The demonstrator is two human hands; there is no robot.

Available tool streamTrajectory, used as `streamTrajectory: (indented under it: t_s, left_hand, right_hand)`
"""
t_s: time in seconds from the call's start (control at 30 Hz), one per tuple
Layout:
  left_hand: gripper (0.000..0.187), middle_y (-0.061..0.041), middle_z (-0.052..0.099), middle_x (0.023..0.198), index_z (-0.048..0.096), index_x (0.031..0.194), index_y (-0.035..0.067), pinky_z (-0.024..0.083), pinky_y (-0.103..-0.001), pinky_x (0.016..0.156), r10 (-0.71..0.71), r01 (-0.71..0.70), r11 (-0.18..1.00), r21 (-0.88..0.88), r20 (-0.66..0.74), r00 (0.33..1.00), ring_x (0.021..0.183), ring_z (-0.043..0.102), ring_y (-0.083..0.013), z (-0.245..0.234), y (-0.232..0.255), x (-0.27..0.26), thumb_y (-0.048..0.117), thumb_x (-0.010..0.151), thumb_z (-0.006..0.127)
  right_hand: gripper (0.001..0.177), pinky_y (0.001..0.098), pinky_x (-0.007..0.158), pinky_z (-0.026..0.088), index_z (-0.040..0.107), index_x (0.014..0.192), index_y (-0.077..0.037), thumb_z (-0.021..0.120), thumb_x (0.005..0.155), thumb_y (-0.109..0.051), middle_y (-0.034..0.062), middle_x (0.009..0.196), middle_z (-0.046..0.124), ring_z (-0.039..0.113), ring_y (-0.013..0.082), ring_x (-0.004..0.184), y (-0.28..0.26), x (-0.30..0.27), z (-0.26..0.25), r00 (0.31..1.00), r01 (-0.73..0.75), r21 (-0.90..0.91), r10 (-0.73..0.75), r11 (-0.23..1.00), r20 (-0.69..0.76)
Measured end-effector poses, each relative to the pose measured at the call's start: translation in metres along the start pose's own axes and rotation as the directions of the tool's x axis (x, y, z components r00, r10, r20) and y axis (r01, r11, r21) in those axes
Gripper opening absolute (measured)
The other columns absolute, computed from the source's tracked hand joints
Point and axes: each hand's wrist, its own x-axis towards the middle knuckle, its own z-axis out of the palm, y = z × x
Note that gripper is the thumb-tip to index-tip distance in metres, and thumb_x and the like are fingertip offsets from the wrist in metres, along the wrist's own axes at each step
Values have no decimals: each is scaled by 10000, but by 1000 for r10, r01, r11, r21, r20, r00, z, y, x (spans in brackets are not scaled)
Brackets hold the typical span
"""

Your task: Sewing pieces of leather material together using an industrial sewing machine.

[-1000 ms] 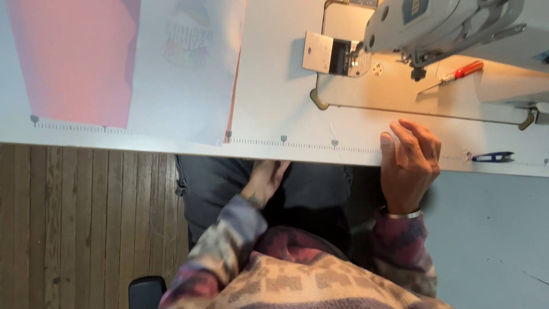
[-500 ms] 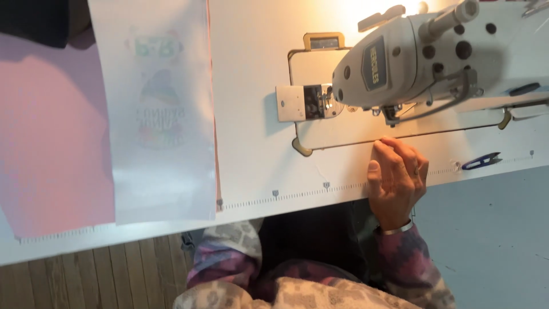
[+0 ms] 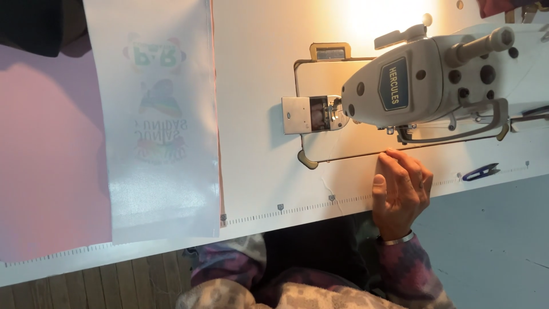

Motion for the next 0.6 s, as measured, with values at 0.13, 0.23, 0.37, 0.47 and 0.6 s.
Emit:
streamTrajectory:
  t_s: [0.13, 0.23, 0.37, 0.47, 0.6]
  left_hand:
    - [163, -74, 727, 1060, 675, 1152, 111, 572, -294, 748, -3, 0, 998, 65, 49, 999, 907, 715, -195, -1, -2, -2, 175, 1017, 610]
    - [169, -77, 729, 1063, 676, 1157, 111, 572, -297, 755, -3, -6, 993, 120, 73, 997, 912, 717, -199, -8, -1, -4, 179, 1016, 612]
    - [178, -81, 732, 1067, 677, 1164, 112, 572, -300, 766, -15, -2, 984, 176, 94, 995, 919, 719, -205, -15, -10, -17, 184, 1014, 615]
    - [185, -83, 734, 1070, 678, 1170, 112, 572, -303, 773, -9, -19, 974, 226, 123, 992, 925, 721, -209, -16, -6, -15, 188, 1013, 617]
    - [194, -87, 736, 1074, 679, 1177, 113, 572, -307, 784, -32, -13, 957, 289, 149, 988, 932, 723, -214, -22, -14, -27, 193, 1011, 620]
  right_hand:
    - [315, 424, 1117, 462, 722, 1211, -88, 592, 1046, -322, 49, 1319, 682, 568, 292, 1253, 0, 0, -3, 1000, -8, 6, 8, 1000, -1]
    - [323, 426, 1110, 463, 737, 1206, -96, 575, 1035, -318, 43, 1301, 690, 579, 285, 1242, 0, 0, 0, 1000, -22, 0, 22, 1000, -7]
    - [326, 423, 1121, 463, 728, 1214, -84, 581, 1044, -321, 55, 1316, 685, 560, 300, 1249, -1, -2, -2, 1000, 0, 0, 0, 1000, -3]
    - [337, 420, 1126, 457, 728, 1221, -80, 581, 1039, -322, 61, 1320, 681, 552, 302, 1253, -1, 1, 1, 1000, -4, 13, 4, 1000, -14]
    - [314, 420, 1124, 449, 719, 1221, -91, 599, 1028, -308, 50, 1317, 677, 558, 291, 1249, -6, -2, -1, 1000, -21, -10, 21, 1000, 0]
